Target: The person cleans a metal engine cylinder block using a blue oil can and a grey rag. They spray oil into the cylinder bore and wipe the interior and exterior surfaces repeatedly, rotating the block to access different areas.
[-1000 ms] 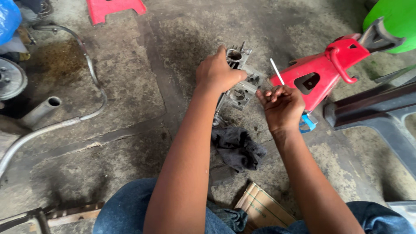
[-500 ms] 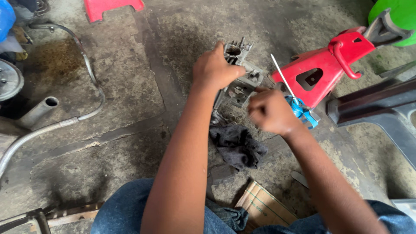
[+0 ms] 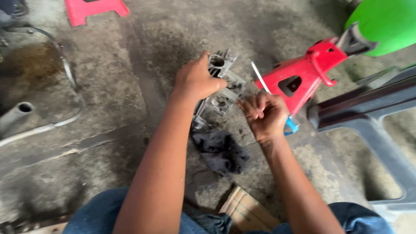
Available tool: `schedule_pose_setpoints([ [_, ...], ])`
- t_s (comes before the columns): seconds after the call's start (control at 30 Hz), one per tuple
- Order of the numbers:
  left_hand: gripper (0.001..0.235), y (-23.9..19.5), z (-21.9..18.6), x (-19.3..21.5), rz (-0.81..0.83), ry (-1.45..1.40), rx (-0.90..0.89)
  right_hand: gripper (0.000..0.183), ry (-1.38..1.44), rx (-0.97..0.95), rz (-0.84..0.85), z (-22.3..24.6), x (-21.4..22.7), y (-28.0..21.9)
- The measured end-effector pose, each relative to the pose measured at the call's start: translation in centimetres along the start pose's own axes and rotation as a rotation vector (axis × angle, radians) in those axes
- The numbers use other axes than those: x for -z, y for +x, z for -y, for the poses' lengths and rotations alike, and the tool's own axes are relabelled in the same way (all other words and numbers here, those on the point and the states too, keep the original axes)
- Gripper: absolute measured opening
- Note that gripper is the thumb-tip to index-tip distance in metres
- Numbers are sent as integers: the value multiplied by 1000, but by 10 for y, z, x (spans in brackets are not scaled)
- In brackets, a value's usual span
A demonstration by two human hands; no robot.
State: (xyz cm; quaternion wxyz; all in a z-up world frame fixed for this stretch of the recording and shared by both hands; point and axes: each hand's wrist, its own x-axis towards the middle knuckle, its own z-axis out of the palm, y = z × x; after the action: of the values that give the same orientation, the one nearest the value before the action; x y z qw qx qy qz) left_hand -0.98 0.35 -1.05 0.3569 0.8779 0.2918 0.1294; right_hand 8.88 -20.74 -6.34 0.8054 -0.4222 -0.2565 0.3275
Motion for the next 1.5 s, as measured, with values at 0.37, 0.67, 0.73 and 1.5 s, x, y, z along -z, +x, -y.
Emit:
schedule_pose_setpoints([
  [0.37,97,-14,-5,7,81,64,-8,18,-1832,472,1067,28,-11,-39],
  [0.67,97,-9,-5,3,93,82,-12,34,-1815,29,780,-1,10,-103],
  [0.73,99,-11,-10,6,88,83,-3,27,-1434,-98,589,3,16,-99],
  [1.5,78,-9,-7,1,34,96,-53,59,-1704,-448,280,-9,-35,-38],
])
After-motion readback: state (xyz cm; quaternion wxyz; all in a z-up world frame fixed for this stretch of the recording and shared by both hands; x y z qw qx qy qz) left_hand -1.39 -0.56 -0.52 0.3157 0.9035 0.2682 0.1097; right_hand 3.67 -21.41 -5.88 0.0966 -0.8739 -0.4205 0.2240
